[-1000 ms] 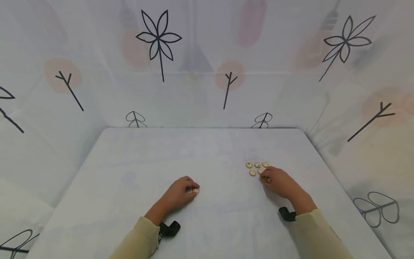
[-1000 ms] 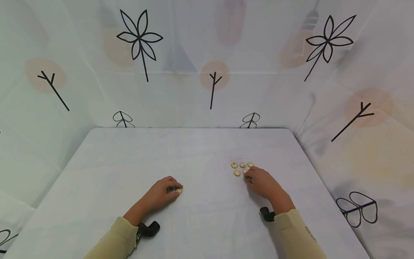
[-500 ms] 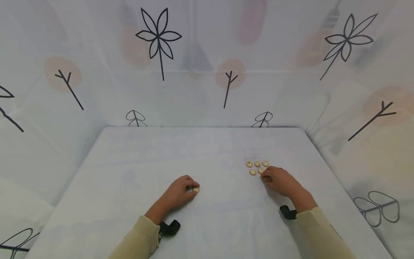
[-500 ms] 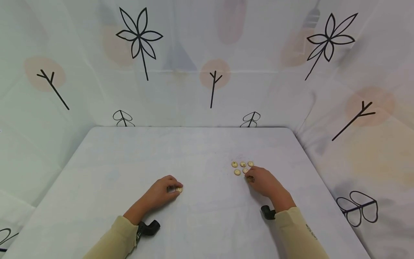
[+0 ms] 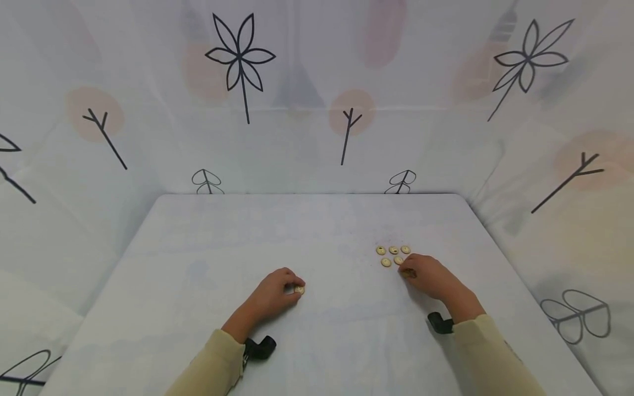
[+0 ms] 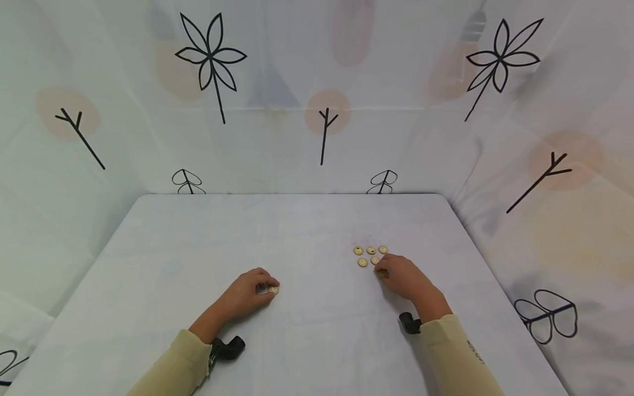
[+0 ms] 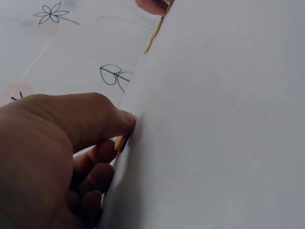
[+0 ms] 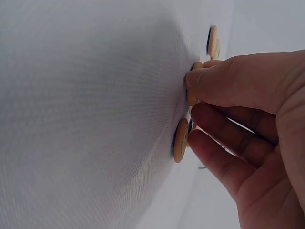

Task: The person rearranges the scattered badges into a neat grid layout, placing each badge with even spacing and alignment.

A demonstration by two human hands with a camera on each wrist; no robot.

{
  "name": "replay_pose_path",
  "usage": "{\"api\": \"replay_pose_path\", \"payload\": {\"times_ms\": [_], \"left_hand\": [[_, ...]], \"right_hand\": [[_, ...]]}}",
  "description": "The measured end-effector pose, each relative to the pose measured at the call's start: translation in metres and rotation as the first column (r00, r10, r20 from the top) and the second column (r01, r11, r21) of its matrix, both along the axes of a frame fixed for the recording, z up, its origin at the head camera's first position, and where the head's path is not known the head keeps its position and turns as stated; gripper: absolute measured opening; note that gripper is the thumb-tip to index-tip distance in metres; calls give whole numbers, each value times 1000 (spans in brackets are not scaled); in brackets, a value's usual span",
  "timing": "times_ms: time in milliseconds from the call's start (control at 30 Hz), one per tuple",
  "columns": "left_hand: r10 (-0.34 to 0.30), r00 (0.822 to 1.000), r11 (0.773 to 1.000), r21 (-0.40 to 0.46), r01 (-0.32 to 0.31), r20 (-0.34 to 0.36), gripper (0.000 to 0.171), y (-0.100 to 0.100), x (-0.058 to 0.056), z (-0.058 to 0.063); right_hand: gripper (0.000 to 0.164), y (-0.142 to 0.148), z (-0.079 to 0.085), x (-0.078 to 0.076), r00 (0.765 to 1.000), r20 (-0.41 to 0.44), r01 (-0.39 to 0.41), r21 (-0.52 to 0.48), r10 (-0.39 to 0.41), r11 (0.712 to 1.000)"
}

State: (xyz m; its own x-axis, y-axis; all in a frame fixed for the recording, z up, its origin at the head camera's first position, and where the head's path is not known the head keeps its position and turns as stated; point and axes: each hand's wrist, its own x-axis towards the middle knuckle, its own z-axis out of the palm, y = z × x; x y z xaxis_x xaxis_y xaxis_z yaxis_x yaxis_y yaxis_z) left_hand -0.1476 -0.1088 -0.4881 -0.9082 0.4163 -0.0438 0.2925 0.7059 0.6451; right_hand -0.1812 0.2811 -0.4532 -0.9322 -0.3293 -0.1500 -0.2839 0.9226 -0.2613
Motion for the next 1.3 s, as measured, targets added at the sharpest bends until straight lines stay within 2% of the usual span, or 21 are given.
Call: {"api": "replay_pose_path", "payload": {"times_ms": [267, 367, 567, 833, 1000, 1300], "left_hand": [[4, 1000, 1000, -22, -4, 13, 16, 5, -3, 1], [-8, 1000, 1000, -30, 8, -8, 15, 7, -3, 3], [-60, 997, 997, -40, 58, -43, 17, 15, -5, 9], [-136, 989, 986, -108, 129, -58, 17, 36, -10, 13], [-168, 985, 980, -116, 162, -44, 16, 51, -14, 16], [-252, 968, 966, -65, 251, 1, 14, 75, -21, 14]], "right_hand": [[15, 0, 0, 1, 1000, -22, -16, -9, 16, 1000], [15, 0, 1, 0, 999, -29, -24, -16, 24, 1000], [14, 1, 2, -3, 1000, -22, -13, -34, 12, 999], [13, 2, -2, 1, 1000, -2, -2, -56, 2, 998], [13, 4, -3, 1, 1000, -22, -22, -55, 21, 998], [11, 3, -3, -1, 999, -28, -39, -42, 38, 998]]}}
